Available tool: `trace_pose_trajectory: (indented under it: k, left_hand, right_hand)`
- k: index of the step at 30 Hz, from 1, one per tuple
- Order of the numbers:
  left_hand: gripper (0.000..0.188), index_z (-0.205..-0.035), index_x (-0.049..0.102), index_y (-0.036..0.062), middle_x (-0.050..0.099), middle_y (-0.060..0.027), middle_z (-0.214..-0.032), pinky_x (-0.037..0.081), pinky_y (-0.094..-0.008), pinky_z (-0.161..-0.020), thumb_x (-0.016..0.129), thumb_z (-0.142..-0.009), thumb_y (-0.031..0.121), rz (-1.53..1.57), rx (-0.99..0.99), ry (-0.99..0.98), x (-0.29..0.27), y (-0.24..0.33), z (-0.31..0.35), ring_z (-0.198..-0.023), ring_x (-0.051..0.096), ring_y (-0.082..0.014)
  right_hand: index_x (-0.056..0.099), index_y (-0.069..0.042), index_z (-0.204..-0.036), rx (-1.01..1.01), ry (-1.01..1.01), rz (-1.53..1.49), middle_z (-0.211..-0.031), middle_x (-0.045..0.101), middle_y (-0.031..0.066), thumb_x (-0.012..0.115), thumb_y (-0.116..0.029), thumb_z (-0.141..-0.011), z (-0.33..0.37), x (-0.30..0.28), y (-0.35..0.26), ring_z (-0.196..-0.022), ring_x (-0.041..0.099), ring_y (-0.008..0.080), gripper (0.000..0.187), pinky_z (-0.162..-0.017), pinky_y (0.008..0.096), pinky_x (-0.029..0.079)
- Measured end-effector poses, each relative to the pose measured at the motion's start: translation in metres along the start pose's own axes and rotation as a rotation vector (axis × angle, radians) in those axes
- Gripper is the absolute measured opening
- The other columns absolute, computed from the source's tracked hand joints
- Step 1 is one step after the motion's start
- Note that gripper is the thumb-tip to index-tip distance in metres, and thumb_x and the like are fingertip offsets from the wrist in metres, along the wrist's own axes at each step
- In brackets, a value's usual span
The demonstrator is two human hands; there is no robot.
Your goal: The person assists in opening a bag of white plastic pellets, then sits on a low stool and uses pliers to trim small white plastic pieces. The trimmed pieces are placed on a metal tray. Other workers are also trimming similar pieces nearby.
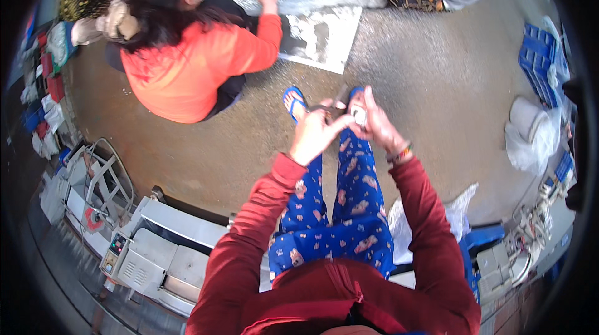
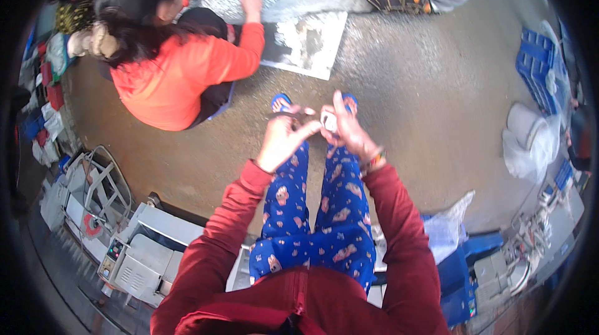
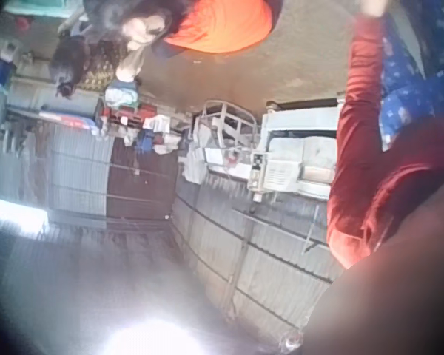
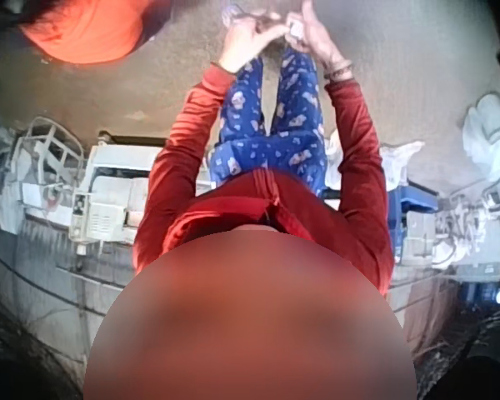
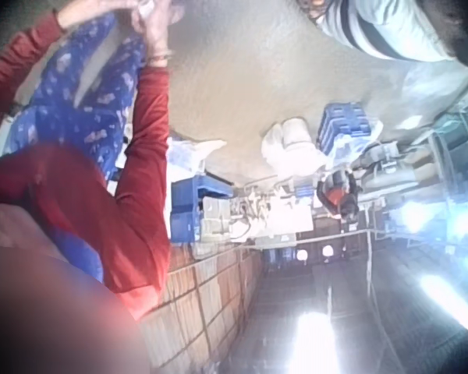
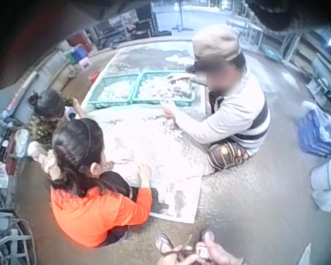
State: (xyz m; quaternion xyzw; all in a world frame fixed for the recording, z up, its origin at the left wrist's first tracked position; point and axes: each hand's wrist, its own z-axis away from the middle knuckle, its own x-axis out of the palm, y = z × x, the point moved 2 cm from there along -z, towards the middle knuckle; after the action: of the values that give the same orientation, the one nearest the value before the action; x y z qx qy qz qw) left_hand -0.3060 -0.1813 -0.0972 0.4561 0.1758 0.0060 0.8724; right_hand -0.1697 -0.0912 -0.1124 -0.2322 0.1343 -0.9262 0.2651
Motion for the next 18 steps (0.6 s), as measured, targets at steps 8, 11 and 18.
trace_pose_trajectory:
  k: [8, 11, 18]
  left_hand:
    - [0.016, -0.093, 0.058, 0.0036, 0.061, -0.0135, -0.085, 0.047, -0.0349, -0.072, 0.061, -0.082, 0.015, -0.115, -0.046, -0.065, 0.030, 0.001, 0.002, -0.072, 0.060, -0.0271]
    - [0.015, -0.092, 0.058, 0.0077, 0.061, -0.0163, -0.079, 0.047, -0.0372, -0.063, 0.062, -0.080, 0.015, -0.171, 0.025, 0.151, 0.026, 0.016, 0.005, -0.068, 0.061, -0.0322]
    - [0.033, -0.110, 0.053, 0.0102, 0.063, -0.0117, -0.076, 0.046, -0.0365, -0.051, 0.060, -0.078, 0.014, -0.436, 0.267, 0.169, 0.001, 0.036, -0.034, -0.059, 0.061, -0.0292]
  right_hand:
    - [0.056, -0.008, -0.098, -0.122, 0.463, 0.053, -0.059, 0.050, -0.0038, 0.024, -0.068, -0.087, -0.012, 0.008, 0.036, -0.047, 0.041, 0.0034, 0.069, -0.040, 0.0188, 0.031]
    - [0.047, -0.012, -0.080, -0.200, 0.554, -0.425, -0.060, 0.052, 0.0024, 0.032, -0.058, -0.091, -0.020, -0.017, 0.043, -0.048, 0.049, 0.0106, 0.049, -0.039, 0.0203, 0.034]
    - [0.054, -0.003, -0.104, -0.286, -0.218, -1.064, -0.095, 0.062, 0.0148, 0.046, -0.022, -0.092, -0.053, -0.014, -0.001, -0.089, 0.059, 0.0241, 0.024, -0.079, 0.0375, 0.049]
